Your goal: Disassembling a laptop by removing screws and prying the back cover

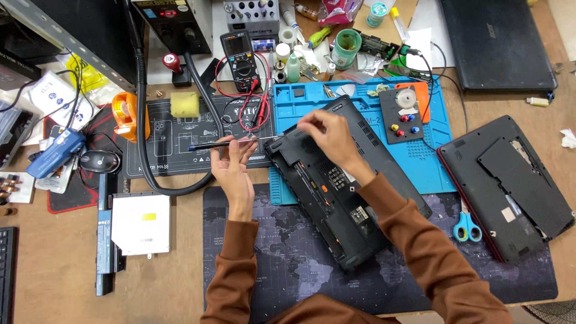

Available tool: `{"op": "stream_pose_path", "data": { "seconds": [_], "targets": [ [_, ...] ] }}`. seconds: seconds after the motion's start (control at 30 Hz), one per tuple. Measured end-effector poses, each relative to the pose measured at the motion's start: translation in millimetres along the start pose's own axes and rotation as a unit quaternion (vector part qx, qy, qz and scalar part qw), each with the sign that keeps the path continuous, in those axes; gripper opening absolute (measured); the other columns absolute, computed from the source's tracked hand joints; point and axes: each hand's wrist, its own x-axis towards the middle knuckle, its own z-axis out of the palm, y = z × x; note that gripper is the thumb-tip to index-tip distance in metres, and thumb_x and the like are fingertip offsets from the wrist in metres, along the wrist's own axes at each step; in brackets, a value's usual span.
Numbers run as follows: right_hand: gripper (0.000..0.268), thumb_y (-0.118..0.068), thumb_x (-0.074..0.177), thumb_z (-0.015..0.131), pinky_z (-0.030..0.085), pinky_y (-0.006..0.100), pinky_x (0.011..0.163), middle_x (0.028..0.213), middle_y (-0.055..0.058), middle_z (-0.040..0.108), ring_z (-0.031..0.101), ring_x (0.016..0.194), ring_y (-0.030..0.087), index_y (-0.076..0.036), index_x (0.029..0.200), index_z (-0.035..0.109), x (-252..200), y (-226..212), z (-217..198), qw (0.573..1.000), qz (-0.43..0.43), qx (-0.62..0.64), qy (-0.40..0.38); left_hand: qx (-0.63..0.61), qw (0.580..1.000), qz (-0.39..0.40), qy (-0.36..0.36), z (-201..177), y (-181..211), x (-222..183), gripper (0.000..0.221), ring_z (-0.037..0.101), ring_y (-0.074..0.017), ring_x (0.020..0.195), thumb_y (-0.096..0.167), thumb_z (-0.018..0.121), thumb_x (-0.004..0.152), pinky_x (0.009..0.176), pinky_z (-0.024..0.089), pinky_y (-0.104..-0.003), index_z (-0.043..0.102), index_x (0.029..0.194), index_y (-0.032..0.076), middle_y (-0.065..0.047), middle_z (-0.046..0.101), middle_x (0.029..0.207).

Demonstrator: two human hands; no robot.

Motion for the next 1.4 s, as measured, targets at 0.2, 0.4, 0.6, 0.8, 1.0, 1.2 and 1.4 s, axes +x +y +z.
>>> {"op": "stream_pose_path", "data": {
  "seconds": [0.2,0.4,0.6,0.8,1.0,1.2,1.4],
  "targets": [
    [0.004,-0.009,0.093,0.077,0.057,0.029,0.070,0.081,0.003,0.071,0.070,0.076,0.019,-0.012,0.095,0.075,69,43,13,0.991,-0.041,-0.124,0.017,-0.010,0.999,-0.036,-0.021,-12,-28,9,0.019,0.073,-0.0414,0.098,0.014,0.057,0.104,0.087,0.066,-0.044,0.050,0.118,0.004,-0.024,0.070,0.103],
    [0.006,-0.008,0.091,0.077,0.061,0.042,0.069,0.090,0.011,0.065,0.072,0.079,0.031,-0.010,0.095,0.074,92,53,27,0.987,-0.034,-0.160,-0.001,-0.045,0.995,-0.088,-0.025,-29,-38,12,0.023,0.073,-0.0426,0.098,0.015,0.060,0.102,0.085,0.066,-0.045,0.049,0.120,0.005,-0.027,0.071,0.100],
    [0.004,-0.004,0.089,0.076,0.062,0.047,0.066,0.090,0.012,0.062,0.074,0.082,0.038,-0.007,0.092,0.075,100,36,35,0.979,0.011,-0.201,0.017,-0.054,0.993,-0.094,-0.040,-32,-41,12,0.026,0.073,-0.0434,0.097,0.014,0.061,0.100,0.085,0.065,-0.046,0.049,0.121,0.004,-0.029,0.071,0.099],
    [0.006,0.000,0.086,0.075,0.062,0.048,0.069,0.091,0.015,0.061,0.074,0.085,0.041,-0.005,0.090,0.076,98,28,38,0.977,0.022,-0.209,0.022,-0.030,0.994,-0.089,-0.061,-27,-39,10,0.023,0.074,-0.0419,0.095,0.013,0.060,0.101,0.084,0.066,-0.043,0.049,0.119,0.005,-0.028,0.072,0.098],
    [0.006,-0.005,0.089,0.076,0.059,0.042,0.062,0.082,0.012,0.061,0.073,0.075,0.035,-0.009,0.092,0.079,103,72,40,0.992,0.017,-0.121,0.028,-0.031,0.993,-0.082,-0.075,-27,-38,11,0.020,0.075,-0.0408,0.094,0.012,0.059,0.102,0.082,0.066,-0.042,0.050,0.119,0.005,-0.026,0.073,0.098],
    [0.016,-0.008,0.099,0.068,0.060,0.035,0.064,0.088,0.018,0.068,0.075,0.077,0.028,-0.007,0.112,0.077,87,53,0,1.000,-0.013,-0.014,-0.002,-0.050,0.992,-0.078,-0.087,-31,-40,12,0.021,0.074,-0.0428,0.096,0.010,0.059,0.102,0.083,0.066,-0.045,0.051,0.120,0.005,-0.027,0.072,0.099],
    [0.015,-0.008,0.101,0.067,0.057,0.026,0.063,0.082,0.008,0.071,0.074,0.074,0.018,-0.008,0.112,0.077,36,14,-24,0.999,-0.040,0.008,0.022,-0.056,0.986,-0.092,-0.126,-38,-40,15,0.023,0.074,-0.0402,0.099,0.011,0.060,0.102,0.084,0.067,-0.042,0.051,0.122,0.007,-0.025,0.072,0.104]
  ]
}}
